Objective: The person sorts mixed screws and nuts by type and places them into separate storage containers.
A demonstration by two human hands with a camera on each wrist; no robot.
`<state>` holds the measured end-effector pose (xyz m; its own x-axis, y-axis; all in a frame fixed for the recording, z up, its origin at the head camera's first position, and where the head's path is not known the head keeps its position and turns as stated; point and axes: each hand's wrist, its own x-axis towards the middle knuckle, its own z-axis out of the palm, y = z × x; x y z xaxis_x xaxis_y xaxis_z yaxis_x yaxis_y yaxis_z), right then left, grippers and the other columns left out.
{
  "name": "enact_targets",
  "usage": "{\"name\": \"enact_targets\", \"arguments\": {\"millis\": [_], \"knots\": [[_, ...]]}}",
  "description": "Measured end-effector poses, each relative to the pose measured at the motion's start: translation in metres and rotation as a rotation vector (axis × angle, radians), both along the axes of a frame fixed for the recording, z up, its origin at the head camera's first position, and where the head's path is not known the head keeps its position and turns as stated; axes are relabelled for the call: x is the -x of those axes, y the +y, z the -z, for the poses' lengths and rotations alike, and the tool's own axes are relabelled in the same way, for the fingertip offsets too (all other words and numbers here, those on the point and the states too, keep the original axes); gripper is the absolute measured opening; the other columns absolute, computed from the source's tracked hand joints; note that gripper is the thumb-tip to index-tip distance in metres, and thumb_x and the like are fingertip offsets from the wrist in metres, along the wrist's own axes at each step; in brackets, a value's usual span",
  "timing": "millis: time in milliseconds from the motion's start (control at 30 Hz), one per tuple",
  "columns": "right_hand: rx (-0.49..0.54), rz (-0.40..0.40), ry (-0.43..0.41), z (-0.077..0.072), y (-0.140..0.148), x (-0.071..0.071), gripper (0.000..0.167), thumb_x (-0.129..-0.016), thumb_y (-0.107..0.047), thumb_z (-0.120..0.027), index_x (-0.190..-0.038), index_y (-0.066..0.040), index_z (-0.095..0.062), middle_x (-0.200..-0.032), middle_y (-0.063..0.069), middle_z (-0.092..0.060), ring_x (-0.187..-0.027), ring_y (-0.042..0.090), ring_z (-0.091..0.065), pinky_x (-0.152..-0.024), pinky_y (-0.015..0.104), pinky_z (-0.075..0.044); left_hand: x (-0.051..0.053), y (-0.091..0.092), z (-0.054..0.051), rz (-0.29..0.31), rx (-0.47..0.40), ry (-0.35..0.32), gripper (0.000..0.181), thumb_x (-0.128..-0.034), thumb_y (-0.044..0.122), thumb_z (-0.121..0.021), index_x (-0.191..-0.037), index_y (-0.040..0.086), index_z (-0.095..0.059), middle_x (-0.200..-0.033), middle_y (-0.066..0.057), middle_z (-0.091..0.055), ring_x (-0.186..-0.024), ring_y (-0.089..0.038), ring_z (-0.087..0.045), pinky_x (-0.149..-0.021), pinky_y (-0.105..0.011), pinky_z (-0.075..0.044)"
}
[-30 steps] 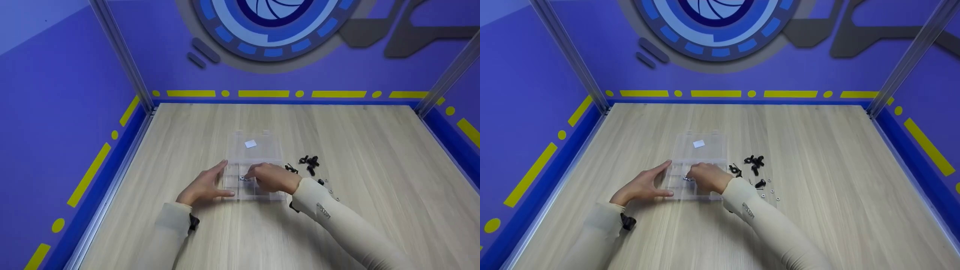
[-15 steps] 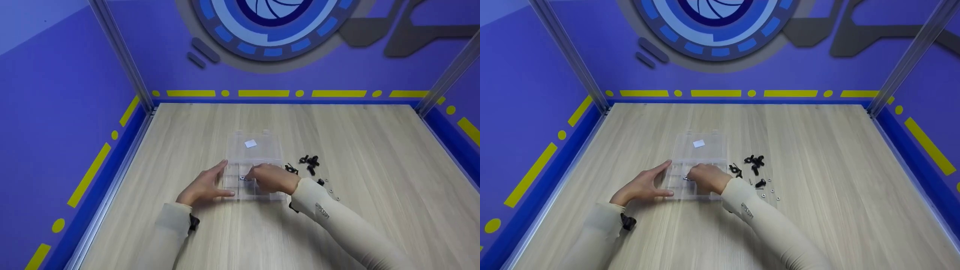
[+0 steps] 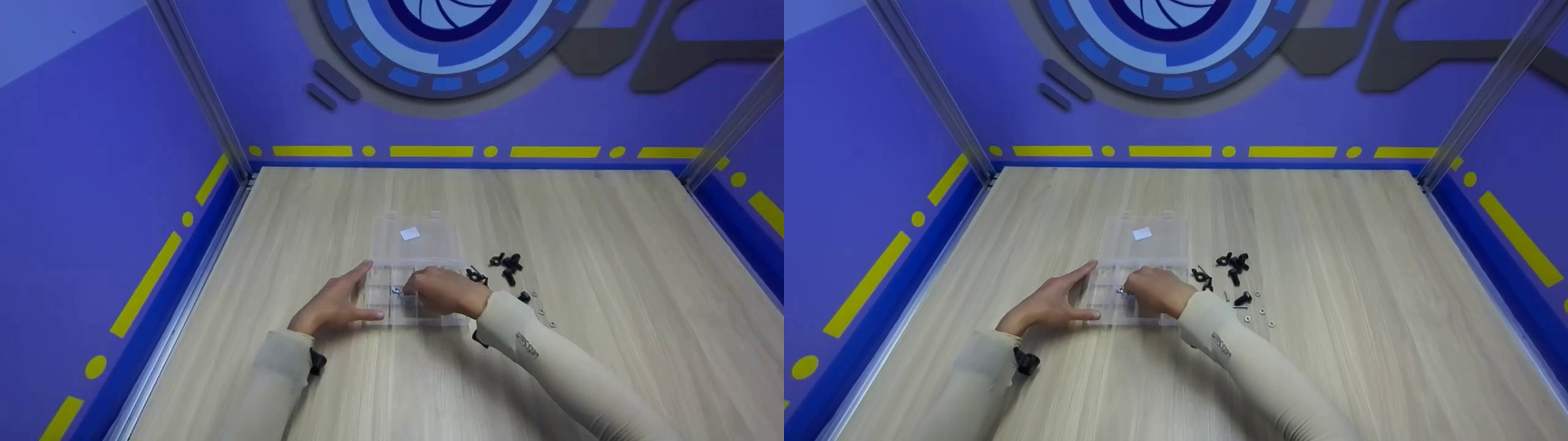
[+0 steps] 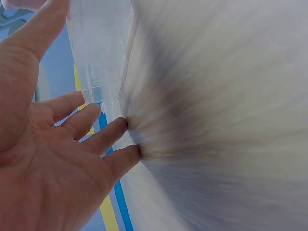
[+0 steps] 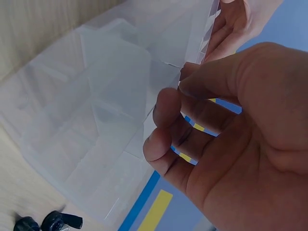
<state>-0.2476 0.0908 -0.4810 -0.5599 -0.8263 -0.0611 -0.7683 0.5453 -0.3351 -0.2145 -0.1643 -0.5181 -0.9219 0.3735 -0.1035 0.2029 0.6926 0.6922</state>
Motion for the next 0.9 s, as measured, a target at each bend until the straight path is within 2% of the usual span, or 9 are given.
{"name": "enact_targets", "arguments": {"millis": [400,500,633,900], "knots": [[0.000,0.047,-0.025,0.002,0.003,-0.001,0.034,-0.083,0.015,-0.063,-0.107,-0.004,-0.079,-0.105,0.010,-0.076,-0.079,0.020,-0.066,-0.077,0.042,-0.060,0.000,0.002,-0.002,-0.004,0.006,-0.017,0.110,-0.0799,0.045,-0.088,-0.164,0.013,-0.026,-0.169,-0.006,-0.025,-0.154,-0.025,-0.026,-0.125,-0.043,-0.023],[0.047,0.037,-0.017,0.002,0.007,-0.001,0.035,-0.088,0.014,-0.058,-0.112,-0.003,-0.078,-0.112,0.011,-0.076,-0.093,0.023,-0.072,-0.086,0.043,-0.060,0.000,0.002,-0.002,0.000,-0.001,-0.011,0.109,-0.0801,0.045,-0.088,-0.164,0.012,-0.026,-0.169,-0.007,-0.026,-0.154,-0.026,-0.026,-0.125,-0.044,-0.023],[0.128,0.037,0.017,0.001,0.015,0.001,0.038,-0.091,0.013,-0.052,-0.116,-0.001,-0.076,-0.118,0.011,-0.074,-0.111,0.027,-0.070,-0.095,0.042,-0.058,-0.001,0.001,-0.001,0.000,-0.007,-0.007,0.110,-0.0799,0.045,-0.088,-0.164,0.011,-0.027,-0.168,-0.008,-0.026,-0.154,-0.027,-0.026,-0.125,-0.045,-0.023],[0.221,0.088,0.149,-0.005,0.053,0.010,0.032,-0.094,0.012,-0.055,-0.114,-0.002,-0.077,-0.116,0.009,-0.073,-0.108,0.025,-0.071,-0.089,0.038,-0.060,0.001,0.000,0.001,0.005,0.004,0.004,0.111,-0.0792,0.045,-0.089,-0.164,0.011,-0.026,-0.168,-0.007,-0.026,-0.154,-0.026,-0.025,-0.125,-0.044,-0.023]]}}
